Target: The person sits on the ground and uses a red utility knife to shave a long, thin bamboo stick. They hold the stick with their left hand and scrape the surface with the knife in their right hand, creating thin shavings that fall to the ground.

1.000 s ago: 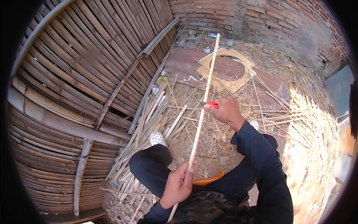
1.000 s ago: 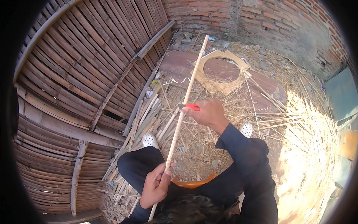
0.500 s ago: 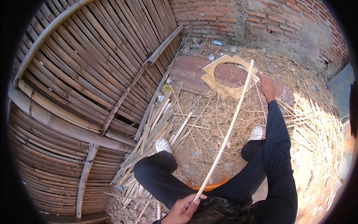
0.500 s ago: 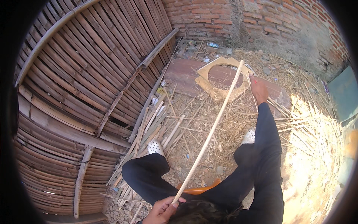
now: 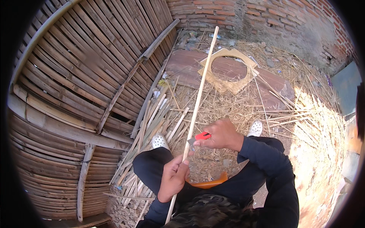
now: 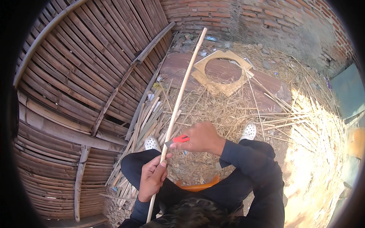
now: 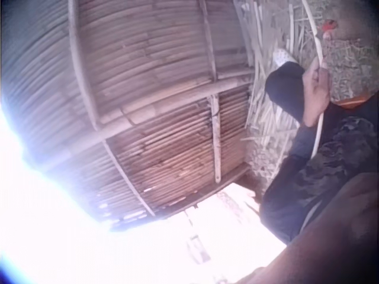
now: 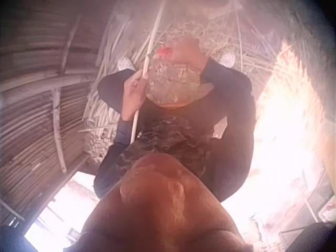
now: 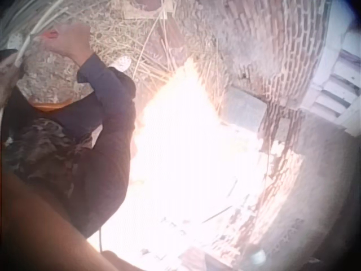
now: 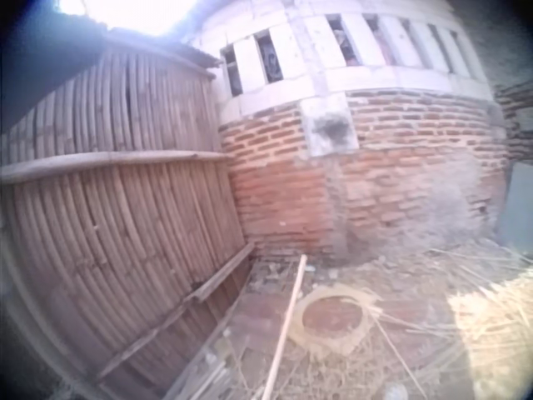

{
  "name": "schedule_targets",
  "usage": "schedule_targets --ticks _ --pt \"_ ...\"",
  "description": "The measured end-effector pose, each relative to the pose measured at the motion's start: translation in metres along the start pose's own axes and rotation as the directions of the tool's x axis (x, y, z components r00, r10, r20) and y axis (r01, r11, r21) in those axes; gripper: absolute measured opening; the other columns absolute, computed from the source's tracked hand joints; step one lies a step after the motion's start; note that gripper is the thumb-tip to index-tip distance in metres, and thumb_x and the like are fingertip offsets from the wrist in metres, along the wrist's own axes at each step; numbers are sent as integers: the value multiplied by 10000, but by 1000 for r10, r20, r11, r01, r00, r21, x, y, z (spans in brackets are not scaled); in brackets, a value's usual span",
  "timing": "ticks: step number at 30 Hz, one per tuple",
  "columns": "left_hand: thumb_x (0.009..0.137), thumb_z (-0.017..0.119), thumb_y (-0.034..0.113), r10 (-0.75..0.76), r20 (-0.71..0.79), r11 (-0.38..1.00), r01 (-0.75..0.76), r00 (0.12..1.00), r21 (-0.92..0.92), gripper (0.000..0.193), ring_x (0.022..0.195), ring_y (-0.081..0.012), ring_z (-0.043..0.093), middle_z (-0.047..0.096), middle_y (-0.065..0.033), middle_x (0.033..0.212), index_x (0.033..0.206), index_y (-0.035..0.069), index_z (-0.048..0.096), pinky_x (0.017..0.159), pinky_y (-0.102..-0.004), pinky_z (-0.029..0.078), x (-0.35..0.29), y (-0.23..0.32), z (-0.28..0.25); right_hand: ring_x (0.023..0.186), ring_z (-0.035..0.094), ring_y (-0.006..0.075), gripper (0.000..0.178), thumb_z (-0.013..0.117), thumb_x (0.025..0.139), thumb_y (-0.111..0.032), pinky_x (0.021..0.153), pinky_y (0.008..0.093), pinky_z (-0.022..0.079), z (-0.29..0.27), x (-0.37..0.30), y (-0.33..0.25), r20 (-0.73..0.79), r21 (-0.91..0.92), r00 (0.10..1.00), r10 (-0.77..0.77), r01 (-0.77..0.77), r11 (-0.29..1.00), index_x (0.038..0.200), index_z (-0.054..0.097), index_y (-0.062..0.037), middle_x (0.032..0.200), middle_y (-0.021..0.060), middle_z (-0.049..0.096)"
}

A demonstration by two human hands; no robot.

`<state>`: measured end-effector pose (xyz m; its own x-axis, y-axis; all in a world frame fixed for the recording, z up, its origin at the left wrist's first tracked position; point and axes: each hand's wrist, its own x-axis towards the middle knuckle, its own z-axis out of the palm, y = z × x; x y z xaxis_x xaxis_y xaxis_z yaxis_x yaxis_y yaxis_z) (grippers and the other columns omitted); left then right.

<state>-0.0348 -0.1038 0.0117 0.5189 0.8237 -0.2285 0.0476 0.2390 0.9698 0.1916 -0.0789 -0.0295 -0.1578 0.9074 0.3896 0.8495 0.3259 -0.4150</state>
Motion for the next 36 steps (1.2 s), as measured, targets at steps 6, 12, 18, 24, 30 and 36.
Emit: schedule_targets --ticks 6,12,18,24,30,36 --pt "993 464 127 24 -28 999 -23 999 42 332 522 -10 333 399 73 610 1278 -28 534 473 -190 243 2 10 5 424 573 265 636 592 752 -709 401 371 420 2 15 13 -85 -55 996 5 -10 998 562 611 -103 466 71 548" --pt "984 467 96 56 -49 981 -45 997 189 336 555 0 321 399 87 648 1289 -33 525 503 -180 248 2 9 4 425 568 284 632 585 773 -686 404 381 411 5 19 6 -121 20 993 10 -7 1000 556 609 -93 453 85 526" --pt "983 479 111 103 -52 966 -88 993 244 335 577 0 344 417 84 659 1281 -32 536 516 -181 262 2 6 1 449 598 268 612 586 752 -712 435 365 453 2 15 -5 -31 -23 999 37 -38 999 636 703 -122 482 83 573" --pt "982 481 113 99 -74 954 -74 992 291 327 594 -2 341 420 80 667 1267 -33 550 527 -183 267 1 12 1 433 588 266 592 589 759 -695 422 369 444 6 28 21 -94 -72 994 50 -57 996 634 695 -126 459 85 549" --pt "985 483 117 102 -73 968 -82 992 237 327 592 1 338 417 83 665 1274 -23 548 525 -181 263 -6 13 3 430 583 264 608 584 762 -699 413 366 438 4 18 -4 -81 -24 996 -44 42 999 616 665 -115 457 85 542" --pt "981 481 100 56 -52 974 -43 997 223 334 585 2 332 414 83 661 1283 -32 538 519 -181 257 -8 17 5 435 584 266 618 561 783 -694 422 373 442 3 36 36 -160 -35 978 132 -139 990 617 684 -112 478 95 561"
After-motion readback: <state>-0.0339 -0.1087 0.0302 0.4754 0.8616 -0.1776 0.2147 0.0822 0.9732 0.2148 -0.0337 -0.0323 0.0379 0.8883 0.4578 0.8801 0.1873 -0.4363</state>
